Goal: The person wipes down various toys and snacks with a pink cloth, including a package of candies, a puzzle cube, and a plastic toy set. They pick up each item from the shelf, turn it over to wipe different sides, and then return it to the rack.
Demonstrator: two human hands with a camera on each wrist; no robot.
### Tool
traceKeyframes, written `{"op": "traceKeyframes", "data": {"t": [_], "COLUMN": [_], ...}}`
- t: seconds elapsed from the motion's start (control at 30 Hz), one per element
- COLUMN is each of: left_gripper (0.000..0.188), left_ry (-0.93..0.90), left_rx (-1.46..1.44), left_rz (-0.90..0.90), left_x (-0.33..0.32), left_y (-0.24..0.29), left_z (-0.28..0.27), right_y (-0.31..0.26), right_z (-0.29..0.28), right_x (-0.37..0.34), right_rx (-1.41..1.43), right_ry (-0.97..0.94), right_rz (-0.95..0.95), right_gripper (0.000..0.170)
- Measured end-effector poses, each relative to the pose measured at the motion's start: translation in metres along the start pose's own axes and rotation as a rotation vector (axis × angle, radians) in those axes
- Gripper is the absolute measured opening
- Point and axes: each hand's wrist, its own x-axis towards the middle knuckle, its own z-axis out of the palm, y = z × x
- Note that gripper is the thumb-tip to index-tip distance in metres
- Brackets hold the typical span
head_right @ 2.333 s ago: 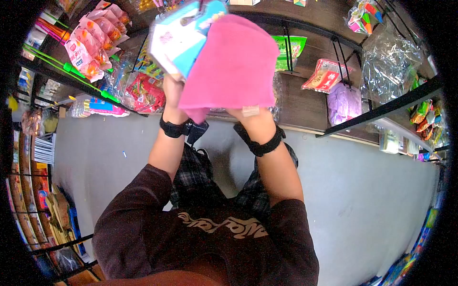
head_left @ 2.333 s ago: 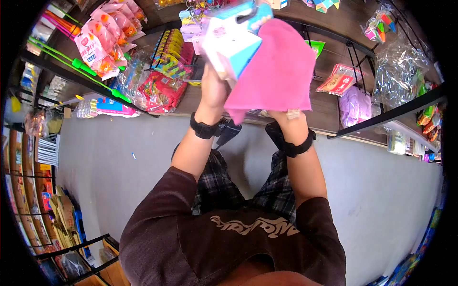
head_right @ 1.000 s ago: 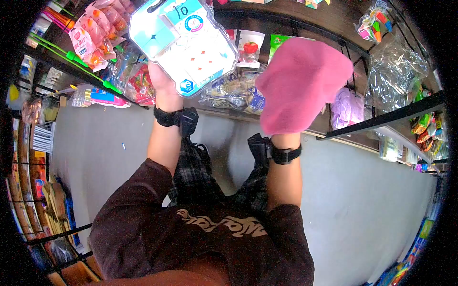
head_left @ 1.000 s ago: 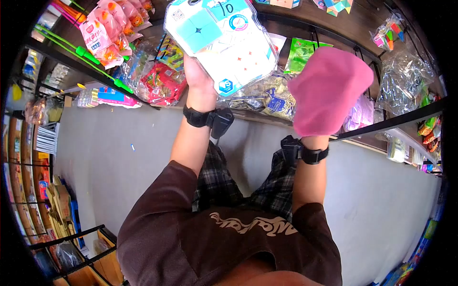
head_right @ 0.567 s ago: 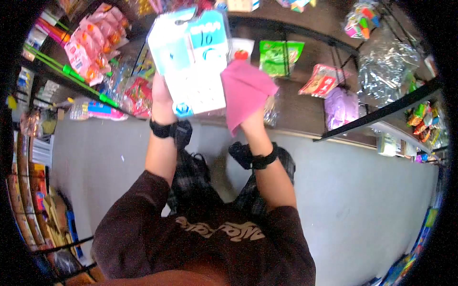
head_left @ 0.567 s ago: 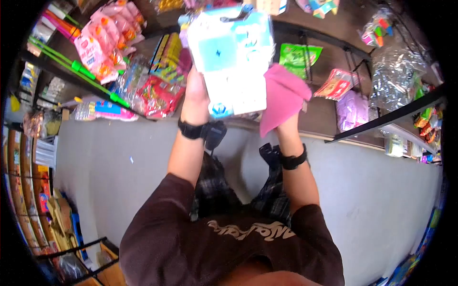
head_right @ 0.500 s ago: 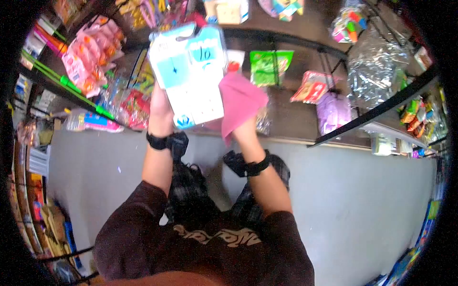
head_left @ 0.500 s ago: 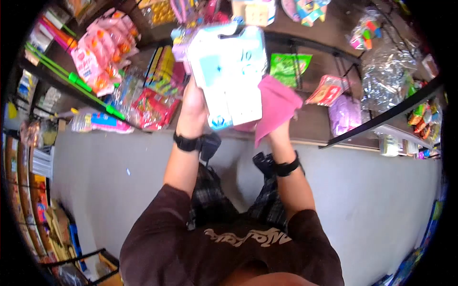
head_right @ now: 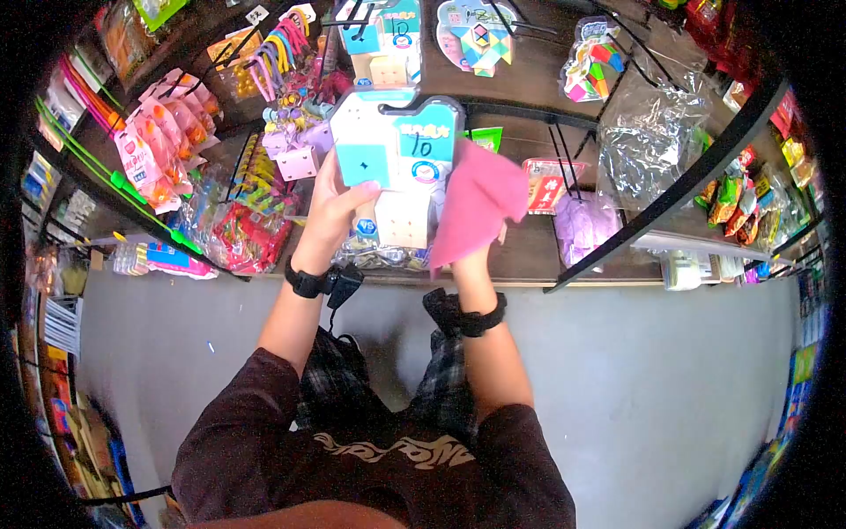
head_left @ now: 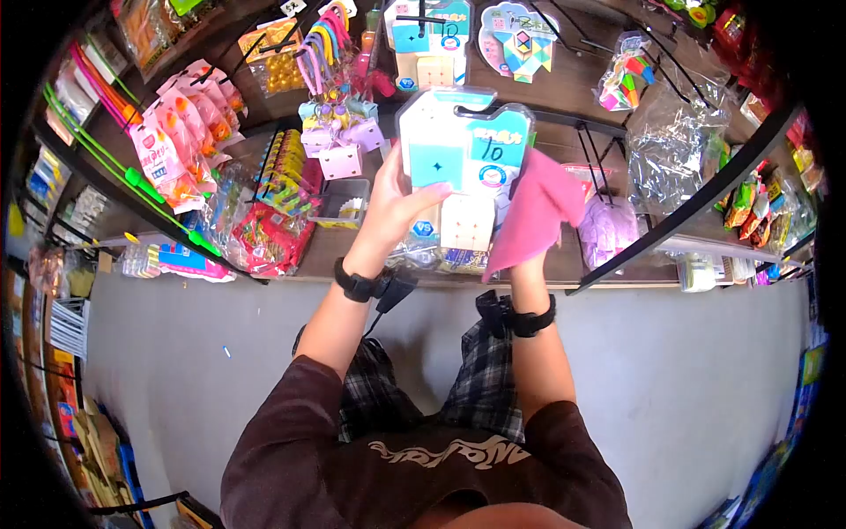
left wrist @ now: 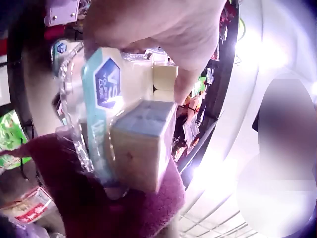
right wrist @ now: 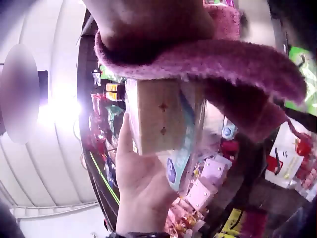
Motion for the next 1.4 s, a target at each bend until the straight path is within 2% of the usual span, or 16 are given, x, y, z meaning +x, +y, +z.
{"op": "traceKeyframes", "data": {"t": [0.03, 0.07, 0.1, 0.17, 0.2, 0.23, 0.3, 0.33, 0.43, 0.5, 0.57, 0.7, 0.77, 0.83, 1.0, 1.4], "left_gripper": [0.064, 0.065, 0.065, 0.065, 0.065, 0.065, 0.062, 0.06, 0.057, 0.056, 0.055, 0.054, 0.055, 0.051, 0.052, 0.055], "left_ry": [-0.006, -0.029, -0.049, -0.071, -0.092, -0.114, -0.132, -0.147, -0.158, -0.153, -0.162, -0.171, -0.169, -0.187, -0.184, -0.156], "left_rx": [0.0, -0.003, -0.006, -0.016, -0.012, -0.008, -0.001, -0.028, -0.063, -0.058, -0.081, -0.135, -0.147, -0.126, -0.115, -0.105], "left_rz": [0.0, 0.009, 0.019, 0.05, 0.058, 0.065, 0.125, 0.123, 0.128, 0.134, 0.141, 0.093, 0.08, 0.123, 0.158, 0.207], "left_x": [0.007, 0.014, 0.021, 0.034, 0.04, 0.047, 0.06, 0.067, 0.082, 0.091, 0.097, 0.106, 0.108, 0.11, 0.117, 0.116], "left_y": [0.002, 0.003, 0.003, 0.001, -0.001, -0.004, -0.012, -0.013, -0.019, -0.021, -0.026, -0.038, -0.041, -0.042, -0.041, -0.032], "left_z": [0.006, 0.013, 0.02, 0.031, 0.035, 0.04, 0.048, 0.052, 0.065, 0.071, 0.075, 0.08, 0.082, 0.085, 0.089, 0.087], "right_y": [0.001, -0.001, 0.005, 0.02, 0.012, 0.016, 0.021, 0.018, 0.008, 0.02, 0.029, 0.038, 0.038, 0.034, 0.029, 0.018], "right_z": [-0.005, -0.02, -0.024, -0.024, -0.032, -0.031, -0.032, -0.036, -0.04, -0.044, -0.049, -0.05, -0.053, -0.055, -0.058, -0.054], "right_x": [0.006, 0.014, 0.017, 0.023, 0.033, 0.04, 0.05, 0.052, 0.073, 0.084, 0.092, 0.101, 0.106, 0.111, 0.115, 0.121], "right_rx": [0.147, -0.19, -0.192, 0.394, 0.444, 0.445, 0.822, 0.651, 0.73, 0.712, 0.571, 0.605, 0.586, 0.569, 0.592, 0.633], "right_ry": [0.046, -0.1, -0.098, 0.033, -0.009, -0.006, 0.199, 0.213, 0.347, 0.339, 0.35, 0.383, 0.392, 0.4, 0.406, 0.383], "right_rz": [-0.025, -0.049, -0.048, 0.262, 0.318, 0.315, 0.31, 0.434, 0.404, 0.309, 0.347, 0.228, 0.254, 0.278, 0.122, 0.087], "right_gripper": [0.032, 0.038, 0.038, 0.045, 0.053, 0.053, 0.051, 0.056, 0.056, 0.057, 0.053, 0.047, 0.046, 0.045, 0.042, 0.041]}}
